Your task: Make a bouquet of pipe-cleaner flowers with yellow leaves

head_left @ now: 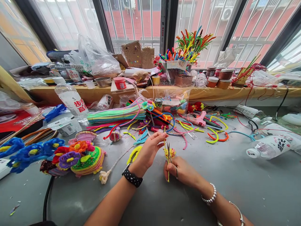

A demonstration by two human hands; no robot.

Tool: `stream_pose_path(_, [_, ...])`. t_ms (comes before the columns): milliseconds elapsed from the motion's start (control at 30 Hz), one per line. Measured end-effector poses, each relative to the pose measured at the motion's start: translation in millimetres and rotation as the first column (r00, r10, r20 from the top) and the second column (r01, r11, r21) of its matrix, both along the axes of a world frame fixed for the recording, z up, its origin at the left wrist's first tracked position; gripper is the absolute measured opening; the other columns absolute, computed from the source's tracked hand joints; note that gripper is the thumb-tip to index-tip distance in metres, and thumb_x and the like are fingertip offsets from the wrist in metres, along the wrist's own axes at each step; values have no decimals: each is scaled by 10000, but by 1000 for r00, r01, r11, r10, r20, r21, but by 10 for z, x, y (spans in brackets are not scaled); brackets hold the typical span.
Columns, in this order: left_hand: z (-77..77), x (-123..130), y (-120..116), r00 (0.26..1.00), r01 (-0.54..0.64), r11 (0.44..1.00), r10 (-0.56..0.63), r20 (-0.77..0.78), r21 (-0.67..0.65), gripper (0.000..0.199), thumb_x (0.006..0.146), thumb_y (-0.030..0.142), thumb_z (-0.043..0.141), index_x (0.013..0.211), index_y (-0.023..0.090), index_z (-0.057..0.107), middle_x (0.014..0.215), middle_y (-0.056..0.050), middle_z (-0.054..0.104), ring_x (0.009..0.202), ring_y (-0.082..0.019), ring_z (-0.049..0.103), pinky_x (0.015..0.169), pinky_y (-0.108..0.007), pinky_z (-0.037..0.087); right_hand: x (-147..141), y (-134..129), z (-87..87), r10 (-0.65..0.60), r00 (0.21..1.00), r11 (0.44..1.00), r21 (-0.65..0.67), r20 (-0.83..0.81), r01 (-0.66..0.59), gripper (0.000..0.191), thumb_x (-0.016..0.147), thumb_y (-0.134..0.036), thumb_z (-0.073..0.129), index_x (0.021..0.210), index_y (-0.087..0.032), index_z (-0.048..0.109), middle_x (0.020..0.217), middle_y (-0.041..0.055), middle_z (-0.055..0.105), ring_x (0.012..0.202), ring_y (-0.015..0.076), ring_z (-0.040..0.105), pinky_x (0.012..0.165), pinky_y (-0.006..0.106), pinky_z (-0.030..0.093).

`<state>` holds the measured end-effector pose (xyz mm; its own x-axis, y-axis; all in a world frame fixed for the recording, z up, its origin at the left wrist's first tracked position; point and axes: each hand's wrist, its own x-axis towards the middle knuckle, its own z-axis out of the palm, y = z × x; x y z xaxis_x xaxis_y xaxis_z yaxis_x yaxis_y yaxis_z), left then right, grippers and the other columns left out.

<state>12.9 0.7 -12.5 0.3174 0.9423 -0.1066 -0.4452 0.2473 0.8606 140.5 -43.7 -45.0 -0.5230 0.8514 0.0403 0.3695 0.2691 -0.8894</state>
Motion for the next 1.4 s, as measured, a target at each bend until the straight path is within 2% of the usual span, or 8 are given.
stream_pose_path(233, [26,16,-24,998,40,999,-40,-40,2,115,648,242,636,602,168,560,767,-12,543,758,-117,465,697,-224,340,-28,-15,5,6,999,1000,-13,51,-6,857,607,-799,109,517,-103,601,478,41,497,467,98,420,434,215,300])
stream_pose_path(533, [37,19,-25,998,33,999,-33,-48,4,144,628,257,652,581,170,547,738,1,549,734,-113,468,695,-228,330,-32,3,-49,4,1000,998,-61,-15,-4,746,645,-770,232,374,-132,509,358,-6,395,391,72,377,429,211,288])
stream_pose_path(733, [22,8,-9,1000,10,1000,-10,-8,-13,113,652,228,640,598,169,560,747,10,545,735,-97,463,696,-217,335,-44,-10,-64,-57,997,994,-101,-42,53,720,653,-749,295,356,-133,521,320,-19,369,360,63,344,418,211,276])
stream_pose_path(900, [7,-2,7,999,4,1000,-4,32,-8,83,670,237,632,635,170,597,732,14,539,725,-89,463,694,-210,345,-37,5,-69,-52,996,991,-129,-66,44,739,665,-746,273,346,-133,535,320,-8,387,370,67,355,430,216,282])
stream_pose_path(1100, [12,-14,18,997,-9,999,12,72,-40,109,655,268,652,673,163,630,761,-3,560,731,-91,464,698,-214,353,53,34,-22,-70,994,994,-87,-78,63,738,697,-720,279,392,-125,592,339,-33,283,386,65,290,427,226,235])
stream_pose_path(1200, [9,-17,21,998,2,999,0,56,-33,119,664,280,645,687,162,638,768,-4,569,742,-93,467,703,-215,350,84,27,33,-117,987,990,-88,-112,107,715,721,-691,297,422,-123,612,390,-42,243,417,66,267,444,226,228])
stream_pose_path(1400, [-21,-9,23,999,22,1000,-22,49,-4,103,686,267,628,691,165,638,764,-1,584,737,-88,470,707,-215,345,56,14,96,-235,958,965,-157,-164,210,470,709,-560,500,617,-131,669,496,-36,348,505,81,295,493,221,247])
